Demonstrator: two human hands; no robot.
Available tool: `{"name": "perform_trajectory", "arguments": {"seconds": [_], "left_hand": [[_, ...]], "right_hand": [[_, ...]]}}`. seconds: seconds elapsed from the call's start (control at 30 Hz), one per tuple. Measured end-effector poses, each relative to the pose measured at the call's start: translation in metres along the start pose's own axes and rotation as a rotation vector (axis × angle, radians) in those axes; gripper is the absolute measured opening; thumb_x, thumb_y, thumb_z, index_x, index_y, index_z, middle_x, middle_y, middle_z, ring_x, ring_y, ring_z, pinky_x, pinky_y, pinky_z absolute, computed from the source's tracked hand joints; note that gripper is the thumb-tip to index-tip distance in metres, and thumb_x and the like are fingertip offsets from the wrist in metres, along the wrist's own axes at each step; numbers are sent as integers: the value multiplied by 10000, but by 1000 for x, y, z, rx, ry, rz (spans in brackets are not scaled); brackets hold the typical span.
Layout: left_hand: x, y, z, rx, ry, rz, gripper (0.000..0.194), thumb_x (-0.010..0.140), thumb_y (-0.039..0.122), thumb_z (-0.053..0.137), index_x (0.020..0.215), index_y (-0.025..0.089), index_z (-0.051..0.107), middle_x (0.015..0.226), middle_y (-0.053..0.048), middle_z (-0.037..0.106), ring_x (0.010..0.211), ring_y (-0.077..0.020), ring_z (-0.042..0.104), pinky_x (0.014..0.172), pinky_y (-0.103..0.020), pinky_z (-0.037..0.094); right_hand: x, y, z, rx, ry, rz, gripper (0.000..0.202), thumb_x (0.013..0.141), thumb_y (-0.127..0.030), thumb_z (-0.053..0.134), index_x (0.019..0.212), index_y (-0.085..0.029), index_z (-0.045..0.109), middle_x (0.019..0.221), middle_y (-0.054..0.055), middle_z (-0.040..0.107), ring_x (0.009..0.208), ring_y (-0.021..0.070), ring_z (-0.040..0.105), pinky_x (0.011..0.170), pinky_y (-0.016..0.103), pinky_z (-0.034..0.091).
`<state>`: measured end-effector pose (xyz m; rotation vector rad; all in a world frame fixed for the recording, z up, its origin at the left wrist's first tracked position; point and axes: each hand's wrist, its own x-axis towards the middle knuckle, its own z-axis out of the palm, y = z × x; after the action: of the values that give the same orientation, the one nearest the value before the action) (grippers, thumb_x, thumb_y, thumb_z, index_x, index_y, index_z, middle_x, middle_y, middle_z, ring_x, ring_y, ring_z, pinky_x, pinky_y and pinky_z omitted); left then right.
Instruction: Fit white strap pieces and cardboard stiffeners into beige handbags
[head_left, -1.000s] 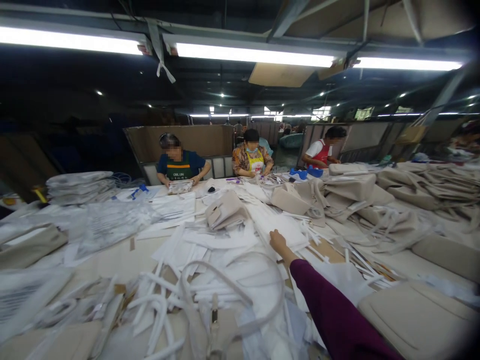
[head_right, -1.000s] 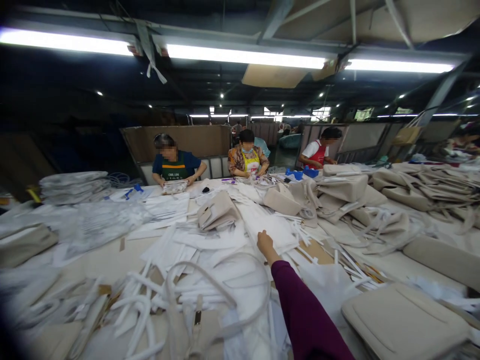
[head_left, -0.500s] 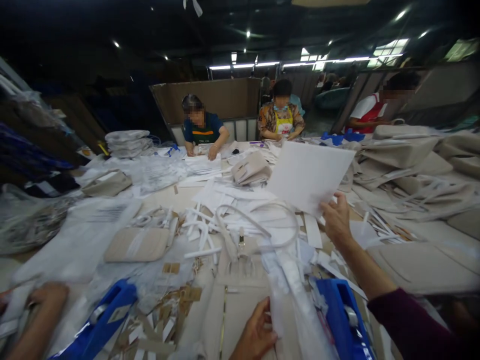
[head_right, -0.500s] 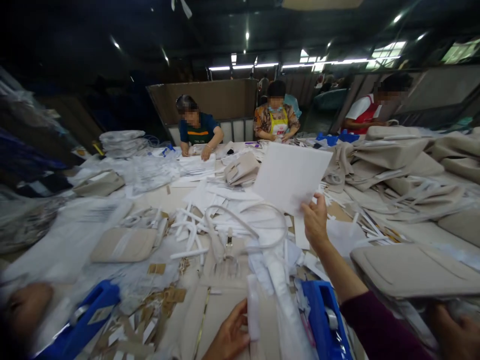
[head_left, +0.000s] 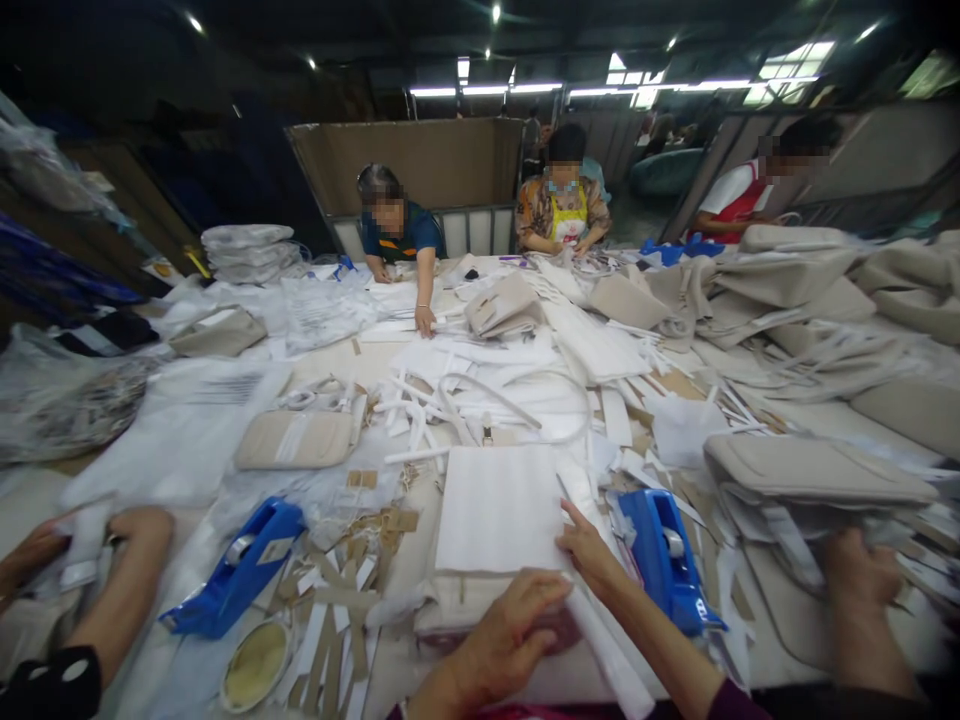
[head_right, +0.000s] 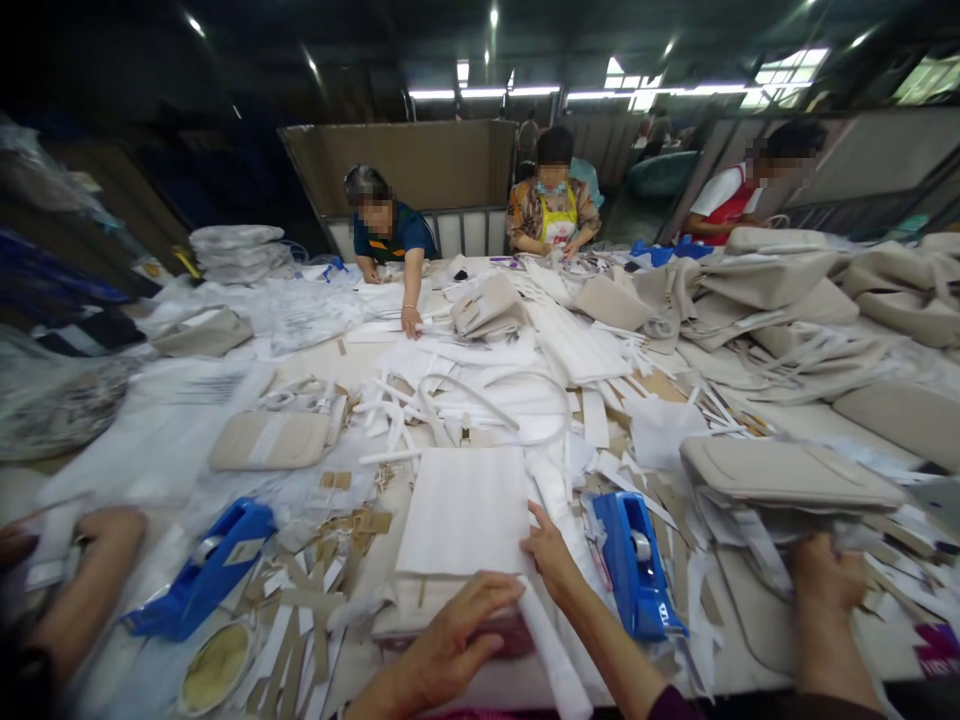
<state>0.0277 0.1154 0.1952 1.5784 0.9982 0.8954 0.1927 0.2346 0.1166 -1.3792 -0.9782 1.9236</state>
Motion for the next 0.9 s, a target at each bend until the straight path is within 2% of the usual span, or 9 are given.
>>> {"name": "perform_trajectory", "arguments": {"seconds": [0.07, 0.17, 0.23, 0.3, 0.4, 0.57, 0.7, 0.8, 0.9], "left_hand": [[-9, -4, -19, 108, 192, -39, 362, 869, 178, 439, 1212, 229, 545, 1192, -92, 553, 1132, -213, 488, 1006, -394, 384], [-21, -25, -63, 293, 579, -190, 286, 879, 237, 414, 1099, 210, 594, 1105, -90, 581, 1062, -222, 518, 931, -409, 436], [-27, -46, -91, 393, 630, -263, 298, 842, 239, 453, 1106, 202, 585, 1109, -86, 577, 1070, -233, 508, 900, -416, 455], [-26, -65, -112, 484, 582, -262, 320, 818, 230, 472, 1119, 206, 579, 1146, -80, 571, 1117, -229, 486, 982, -436, 402], [-11, -82, -120, 586, 429, -238, 380, 814, 233, 484, 1189, 205, 543, 1280, -85, 511, 1224, -221, 413, 1078, -432, 296], [31, -92, -98, 690, 121, -321, 492, 843, 300, 483, 1321, 205, 424, 1411, -108, 402, 1314, -246, 314, 1084, -471, 256], [50, -98, -79, 727, -95, -373, 530, 860, 400, 454, 1360, 244, 367, 1485, -112, 294, 1366, -296, 218, 1070, -579, 194], [53, -98, -74, 747, -172, -416, 529, 869, 420, 427, 1365, 250, 360, 1501, -117, 258, 1377, -327, 181, 1058, -618, 163], [53, -99, -75, 768, -170, -415, 506, 889, 412, 389, 1365, 242, 360, 1500, -124, 261, 1375, -332, 189, 1052, -625, 168]], "right_hand": [[-7, 1, 0, 5, -5, 15, 911, 511, -131, 499, 1393, -162, 273, 728, -20, 638, 582, 138, 568, 567, 233, 439], [-13, -1, 0, -4, 7, 25, 929, 497, -126, 483, 1400, -144, 267, 754, -3, 657, 611, 151, 592, 595, 249, 453], [-15, -3, 1, -46, 9, 23, 938, 480, -128, 472, 1397, -122, 273, 729, -4, 654, 599, 152, 591, 578, 245, 442], [-15, -4, 3, -108, 14, 30, 939, 458, -138, 456, 1383, -103, 298, 689, -11, 645, 580, 157, 584, 545, 240, 421], [-14, -5, 4, -206, 12, 55, 921, 438, -150, 427, 1354, -101, 354, 615, -31, 609, 547, 156, 559, 496, 223, 372], [-9, -3, 1, -370, 71, 15, 926, 464, -134, 419, 1387, -176, 353, 440, -110, 418, 427, 98, 383, 462, 186, 275], [-2, 2, 1, -403, 58, 45, 810, 437, -124, 408, 1233, -143, 555, 494, -73, 450, 457, 95, 394, 463, 192, 294], [5, 8, 4, -381, 77, 134, 743, 426, -128, 407, 1139, -117, 616, 610, -22, 551, 494, 107, 464, 459, 202, 324], [9, 13, 6, -348, 89, 202, 750, 427, -116, 413, 1155, -108, 595, 675, -3, 593, 523, 120, 515, 465, 208, 353]]}}
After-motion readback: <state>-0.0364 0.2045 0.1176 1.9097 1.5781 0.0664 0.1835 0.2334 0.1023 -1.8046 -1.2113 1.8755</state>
